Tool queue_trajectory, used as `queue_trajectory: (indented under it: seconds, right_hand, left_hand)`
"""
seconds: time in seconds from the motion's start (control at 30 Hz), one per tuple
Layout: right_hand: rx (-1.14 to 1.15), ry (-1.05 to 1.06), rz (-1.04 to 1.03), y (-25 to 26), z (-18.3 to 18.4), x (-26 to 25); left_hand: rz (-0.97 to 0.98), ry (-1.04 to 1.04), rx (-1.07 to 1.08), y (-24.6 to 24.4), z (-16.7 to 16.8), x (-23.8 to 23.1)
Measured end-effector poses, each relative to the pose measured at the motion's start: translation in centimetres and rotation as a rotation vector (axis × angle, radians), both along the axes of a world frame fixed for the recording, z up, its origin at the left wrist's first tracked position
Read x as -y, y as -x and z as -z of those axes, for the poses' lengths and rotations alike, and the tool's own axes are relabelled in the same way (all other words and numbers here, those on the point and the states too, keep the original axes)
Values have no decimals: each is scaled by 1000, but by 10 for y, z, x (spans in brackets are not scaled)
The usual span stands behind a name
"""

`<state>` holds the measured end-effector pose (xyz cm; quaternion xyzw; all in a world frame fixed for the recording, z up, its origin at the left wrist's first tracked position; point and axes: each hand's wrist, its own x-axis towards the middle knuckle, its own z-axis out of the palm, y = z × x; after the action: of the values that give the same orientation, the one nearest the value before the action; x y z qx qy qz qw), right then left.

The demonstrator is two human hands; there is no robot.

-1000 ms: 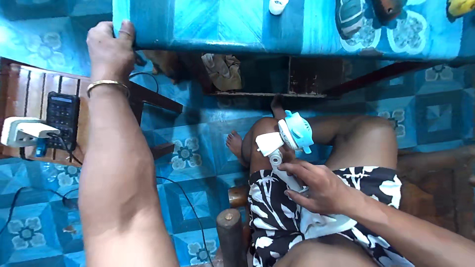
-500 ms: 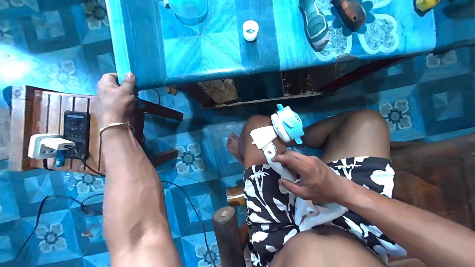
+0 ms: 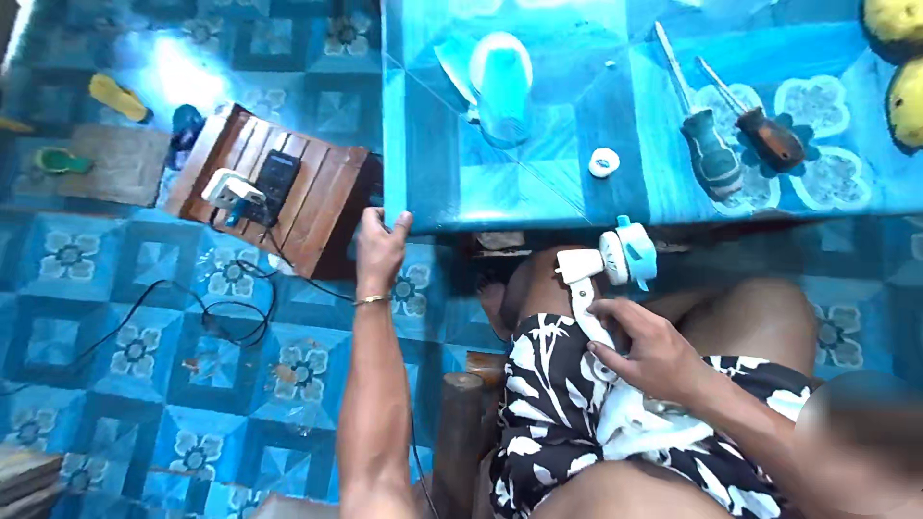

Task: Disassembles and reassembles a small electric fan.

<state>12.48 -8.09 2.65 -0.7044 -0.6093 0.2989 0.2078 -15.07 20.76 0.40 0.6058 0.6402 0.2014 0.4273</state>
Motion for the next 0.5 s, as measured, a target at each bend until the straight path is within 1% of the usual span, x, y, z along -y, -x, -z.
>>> queue_trajectory:
  seconds: [0.17, 0.3, 0.4, 0.5]
  right_hand:
    - [28, -15, 2, 6, -2, 0]
    - [48, 38, 55, 10, -6, -4]
    - [61, 136, 74, 17, -20, -7]
    - [78, 110, 99, 27, -26, -4]
  left_hand:
    - [-34, 41, 39, 9, 0, 27]
    - [-57, 0, 184, 9, 18, 33]
    - [-41, -39, 154, 10, 26, 40]
    - [-82, -153, 52, 10, 31, 54]
